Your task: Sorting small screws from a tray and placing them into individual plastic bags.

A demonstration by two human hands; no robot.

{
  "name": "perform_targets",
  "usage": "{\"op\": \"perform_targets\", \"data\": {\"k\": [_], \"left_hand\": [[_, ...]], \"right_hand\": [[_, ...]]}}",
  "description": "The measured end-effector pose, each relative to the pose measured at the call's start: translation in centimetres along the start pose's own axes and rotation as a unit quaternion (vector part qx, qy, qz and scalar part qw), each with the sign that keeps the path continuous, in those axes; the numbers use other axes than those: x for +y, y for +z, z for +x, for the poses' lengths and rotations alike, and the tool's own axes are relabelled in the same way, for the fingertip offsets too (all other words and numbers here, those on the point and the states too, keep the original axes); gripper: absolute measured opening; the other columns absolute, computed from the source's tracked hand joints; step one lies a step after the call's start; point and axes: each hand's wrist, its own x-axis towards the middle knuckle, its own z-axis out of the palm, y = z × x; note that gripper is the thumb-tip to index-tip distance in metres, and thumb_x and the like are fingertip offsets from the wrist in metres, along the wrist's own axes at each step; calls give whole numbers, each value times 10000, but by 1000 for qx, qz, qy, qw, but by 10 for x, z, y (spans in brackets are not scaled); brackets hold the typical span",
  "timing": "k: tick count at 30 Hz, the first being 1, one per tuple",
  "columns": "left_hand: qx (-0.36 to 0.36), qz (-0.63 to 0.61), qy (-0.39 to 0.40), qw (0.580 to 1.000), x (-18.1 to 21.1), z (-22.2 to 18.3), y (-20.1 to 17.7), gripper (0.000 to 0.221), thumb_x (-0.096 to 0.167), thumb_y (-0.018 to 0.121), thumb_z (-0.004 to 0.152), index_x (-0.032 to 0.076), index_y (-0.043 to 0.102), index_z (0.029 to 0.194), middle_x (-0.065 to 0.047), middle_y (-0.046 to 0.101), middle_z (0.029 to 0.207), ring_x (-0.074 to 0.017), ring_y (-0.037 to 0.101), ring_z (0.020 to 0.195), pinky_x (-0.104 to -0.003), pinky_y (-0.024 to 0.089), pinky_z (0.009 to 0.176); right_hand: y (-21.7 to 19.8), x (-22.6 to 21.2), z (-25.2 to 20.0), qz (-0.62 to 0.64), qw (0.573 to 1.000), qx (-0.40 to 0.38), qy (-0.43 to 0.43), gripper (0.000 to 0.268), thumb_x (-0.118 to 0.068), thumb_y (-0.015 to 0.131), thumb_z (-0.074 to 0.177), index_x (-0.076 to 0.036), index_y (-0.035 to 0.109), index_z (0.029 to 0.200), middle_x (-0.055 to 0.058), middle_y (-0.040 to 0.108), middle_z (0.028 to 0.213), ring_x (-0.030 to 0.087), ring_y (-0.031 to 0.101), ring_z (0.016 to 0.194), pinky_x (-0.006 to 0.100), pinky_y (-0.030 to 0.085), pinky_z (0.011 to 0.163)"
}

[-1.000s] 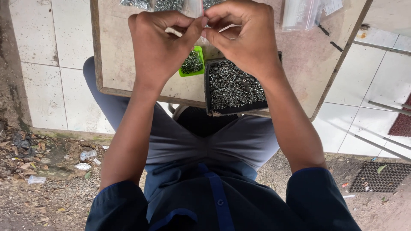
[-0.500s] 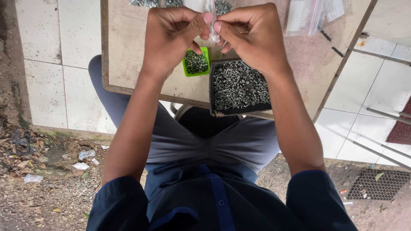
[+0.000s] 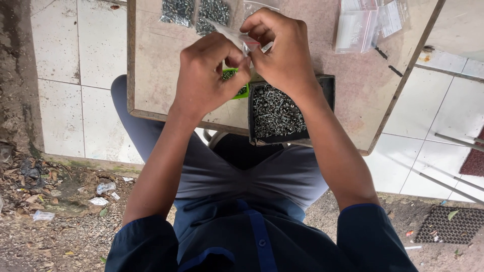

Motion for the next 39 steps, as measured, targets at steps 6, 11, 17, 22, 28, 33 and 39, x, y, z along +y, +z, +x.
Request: {"op": "perform_targets", "data": {"k": [6,11,17,22,28,33,39], "left_hand": [[-95,321,19,942,-28,-17,-19,1376,795,1245,863,247,348,1751,-113,287,1764,-395,452,1566,-601,573,1212],[6,305,189,933,-16,10,-14,452,183,977,1019,85,705,1367,-56,782,1127,-245,687,1130,-405,468,890],[-31,223,153,962,-23,7,-14,481,99,1023,859,80,750,1254,-71,602,1081,-285,589,1030,-433,478,814],[-30,137,93,986,-35,-13,-12,340,101,1016,882,30,782,1118,-141,784,1128,-253,778,956,-351,658,764],[45,76,72,994,-9,-17,-7,475,21,995,693,3,833,1140,-198,807,983,-334,796,883,-395,614,778],[106,-10,-16,994,-29,-38,-8,393,-47,921,772,27,833,1147,-149,812,981,-306,804,854,-351,626,662],[103,32,-76,991,-19,-50,2,609,61,1044,624,-30,817,1183,-204,800,941,-360,795,831,-411,658,716]], "right_hand": [[-3,-4,0,146,983,-32,105,323,-75,801,1069,-87,656,780,24,661,653,95,618,562,263,486,568],[1,-3,-1,117,991,-38,47,69,31,792,1001,-34,779,1018,77,777,949,142,701,846,273,567,723],[1,9,-5,65,986,-89,128,168,-62,945,934,-82,779,924,16,750,827,62,577,657,211,488,563],[-4,7,1,77,978,-92,168,132,-60,887,954,-81,760,986,29,751,865,77,663,690,198,556,601],[12,10,-7,108,966,-105,209,400,-68,828,820,-63,710,1202,114,752,781,187,661,664,373,573,586],[5,5,0,121,961,-127,216,444,38,739,883,-56,641,1306,181,766,840,208,710,651,347,584,629],[44,32,-19,103,961,-141,215,467,-66,827,860,-95,642,1288,170,784,853,247,731,665,378,577,573]]}}
